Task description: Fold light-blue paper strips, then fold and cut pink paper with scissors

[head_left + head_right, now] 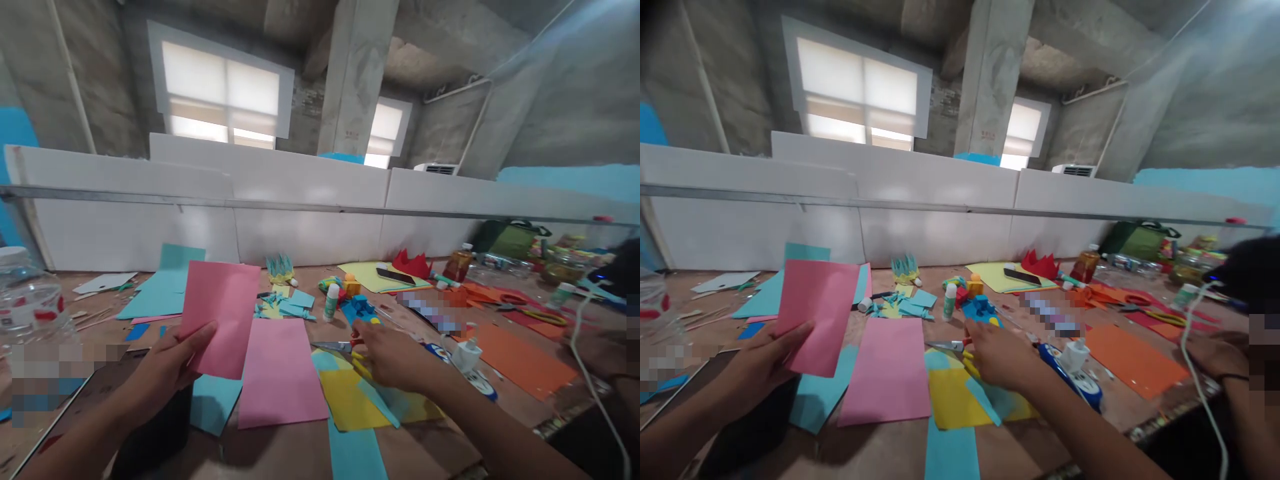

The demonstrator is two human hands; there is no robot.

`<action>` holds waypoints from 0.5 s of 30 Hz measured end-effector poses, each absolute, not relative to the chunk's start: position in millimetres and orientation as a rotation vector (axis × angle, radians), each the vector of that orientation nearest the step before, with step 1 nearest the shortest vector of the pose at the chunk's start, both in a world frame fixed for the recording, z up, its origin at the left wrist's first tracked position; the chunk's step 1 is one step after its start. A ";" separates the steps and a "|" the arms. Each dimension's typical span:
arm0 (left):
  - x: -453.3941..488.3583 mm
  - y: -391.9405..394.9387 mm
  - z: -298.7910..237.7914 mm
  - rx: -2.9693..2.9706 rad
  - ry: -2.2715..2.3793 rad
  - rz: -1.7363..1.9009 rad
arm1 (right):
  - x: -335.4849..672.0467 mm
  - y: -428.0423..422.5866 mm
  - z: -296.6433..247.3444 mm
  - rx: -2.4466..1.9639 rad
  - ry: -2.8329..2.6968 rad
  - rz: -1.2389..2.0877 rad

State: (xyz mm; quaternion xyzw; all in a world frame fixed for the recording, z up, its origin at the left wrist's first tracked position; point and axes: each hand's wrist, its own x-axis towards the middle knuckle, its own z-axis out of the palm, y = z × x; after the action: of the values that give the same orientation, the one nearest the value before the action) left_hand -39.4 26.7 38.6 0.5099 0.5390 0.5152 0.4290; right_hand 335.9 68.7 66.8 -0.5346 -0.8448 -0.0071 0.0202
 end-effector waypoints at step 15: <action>-65.6 38.5 43.5 2.284 2.289 0.650 | 264.4 83.0 94.6 -0.995 -2.303 0.031</action>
State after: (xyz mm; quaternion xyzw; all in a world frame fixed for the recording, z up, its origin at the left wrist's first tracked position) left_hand -65.6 38.5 43.5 0.6904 0.6919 0.1964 -0.0780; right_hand 264.4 83.0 94.6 -0.3769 -0.8725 0.0118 0.3109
